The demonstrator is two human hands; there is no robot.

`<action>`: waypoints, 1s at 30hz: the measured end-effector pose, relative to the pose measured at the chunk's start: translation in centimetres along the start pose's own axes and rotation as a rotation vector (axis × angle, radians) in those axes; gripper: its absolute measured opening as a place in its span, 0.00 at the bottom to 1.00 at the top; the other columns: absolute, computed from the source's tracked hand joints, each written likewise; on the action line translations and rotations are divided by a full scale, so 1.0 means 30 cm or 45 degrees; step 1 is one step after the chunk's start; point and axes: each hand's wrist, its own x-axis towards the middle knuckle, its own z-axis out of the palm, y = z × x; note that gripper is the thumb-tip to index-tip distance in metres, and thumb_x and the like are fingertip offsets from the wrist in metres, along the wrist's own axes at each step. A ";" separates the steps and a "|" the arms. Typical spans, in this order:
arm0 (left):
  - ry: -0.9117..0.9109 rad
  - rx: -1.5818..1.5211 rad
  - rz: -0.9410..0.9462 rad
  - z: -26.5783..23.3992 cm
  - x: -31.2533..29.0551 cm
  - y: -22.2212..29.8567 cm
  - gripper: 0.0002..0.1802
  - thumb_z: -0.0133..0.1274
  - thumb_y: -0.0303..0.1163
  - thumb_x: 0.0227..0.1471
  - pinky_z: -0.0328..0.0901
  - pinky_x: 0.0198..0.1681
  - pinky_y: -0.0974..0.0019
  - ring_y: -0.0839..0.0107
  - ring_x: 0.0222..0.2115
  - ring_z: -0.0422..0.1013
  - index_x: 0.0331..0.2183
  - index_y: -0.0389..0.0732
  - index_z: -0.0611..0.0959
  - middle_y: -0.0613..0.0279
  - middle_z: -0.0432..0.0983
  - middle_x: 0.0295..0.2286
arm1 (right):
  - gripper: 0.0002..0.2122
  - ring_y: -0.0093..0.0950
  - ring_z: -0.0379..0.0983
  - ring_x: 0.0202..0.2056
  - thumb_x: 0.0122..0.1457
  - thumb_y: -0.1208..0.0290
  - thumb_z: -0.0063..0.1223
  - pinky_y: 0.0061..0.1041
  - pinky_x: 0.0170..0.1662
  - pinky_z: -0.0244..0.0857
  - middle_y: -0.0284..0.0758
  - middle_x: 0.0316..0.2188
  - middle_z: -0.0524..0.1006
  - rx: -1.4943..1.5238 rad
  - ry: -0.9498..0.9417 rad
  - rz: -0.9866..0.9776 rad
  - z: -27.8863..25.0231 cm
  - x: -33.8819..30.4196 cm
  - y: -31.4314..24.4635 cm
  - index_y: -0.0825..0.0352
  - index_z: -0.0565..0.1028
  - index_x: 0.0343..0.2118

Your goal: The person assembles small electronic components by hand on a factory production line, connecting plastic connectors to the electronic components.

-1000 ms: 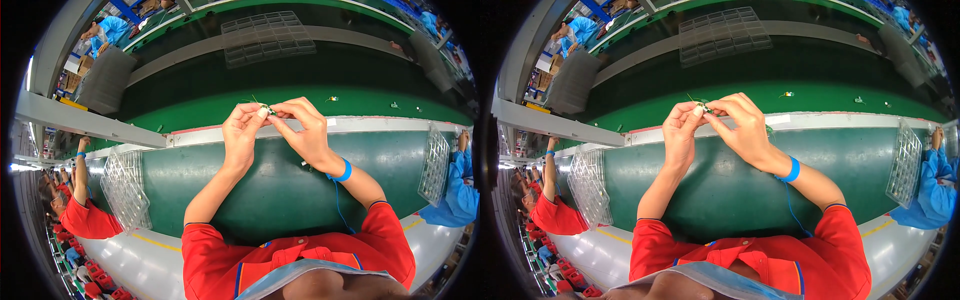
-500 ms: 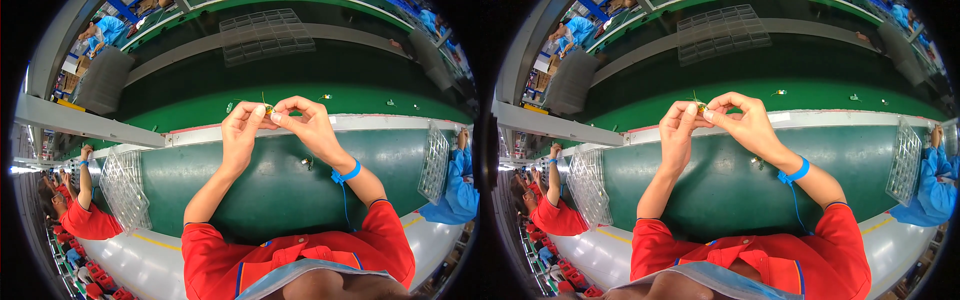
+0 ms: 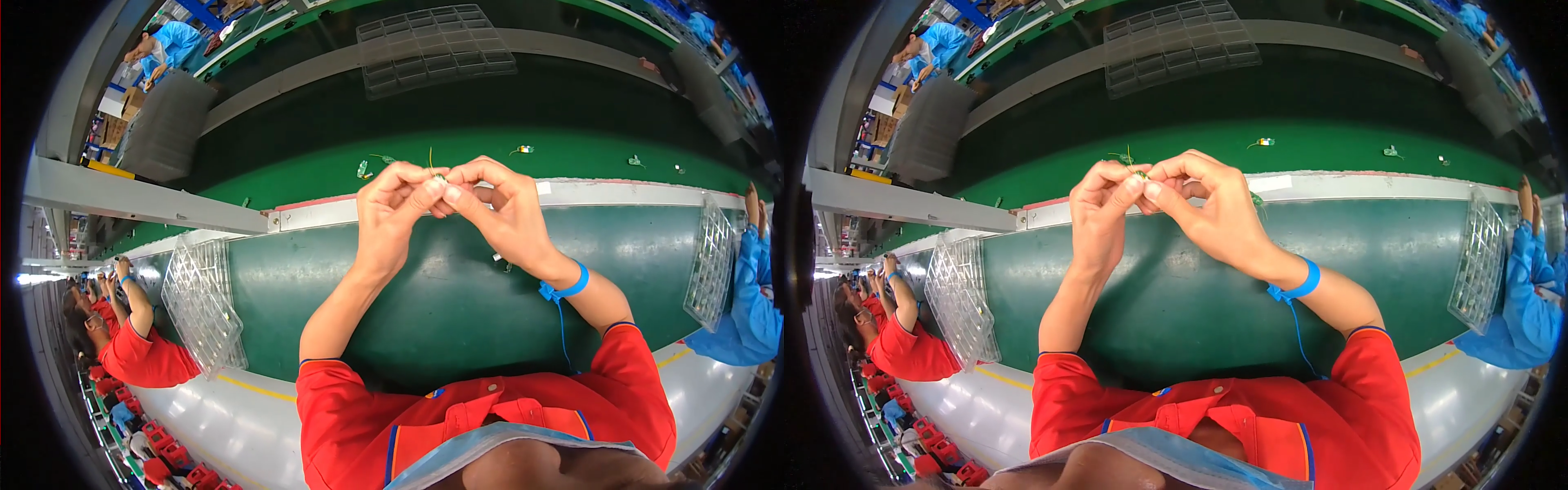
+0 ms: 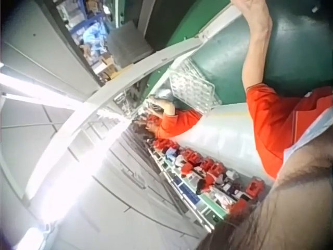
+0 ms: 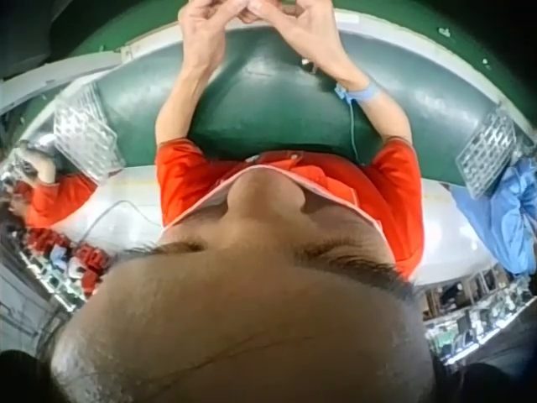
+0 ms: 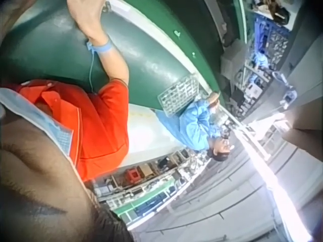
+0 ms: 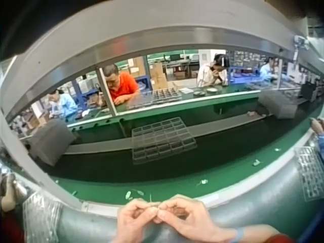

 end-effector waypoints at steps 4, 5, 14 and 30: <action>0.020 0.296 -0.200 -0.090 0.095 0.025 0.10 0.52 0.30 0.56 0.69 0.31 0.72 0.77 0.26 0.73 0.35 0.33 0.81 0.61 0.77 0.28 | 0.13 0.25 0.73 0.41 0.61 0.70 0.52 0.25 0.42 0.71 0.38 0.38 0.75 -0.226 -0.099 0.124 -0.055 0.062 0.018 0.72 0.74 0.45; 0.176 0.589 -0.205 -0.156 0.124 0.016 0.10 0.52 0.30 0.55 0.69 0.31 0.70 0.74 0.25 0.74 0.35 0.33 0.81 0.59 0.78 0.28 | 0.16 0.24 0.72 0.43 0.62 0.64 0.51 0.25 0.43 0.70 0.37 0.39 0.76 -0.221 -0.089 0.186 -0.066 0.075 0.019 0.70 0.73 0.48; 0.436 2.218 0.150 -0.439 0.160 -0.121 0.09 0.58 0.34 0.48 0.67 0.34 0.55 0.49 0.29 0.73 0.28 0.38 0.84 0.49 0.77 0.29 | 0.18 0.23 0.73 0.37 0.62 0.59 0.49 0.23 0.42 0.69 0.36 0.33 0.78 -0.510 -0.056 0.251 -0.116 0.113 0.050 0.71 0.77 0.42; -0.103 0.218 -0.457 -0.172 0.121 -0.038 0.07 0.55 0.26 0.52 0.69 0.29 0.73 0.72 0.26 0.76 0.34 0.34 0.77 0.58 0.78 0.26 | 0.13 0.35 0.72 0.34 0.45 0.79 0.63 0.28 0.35 0.68 0.37 0.35 0.76 -1.037 -0.144 -0.744 -0.051 0.083 0.097 0.67 0.77 0.37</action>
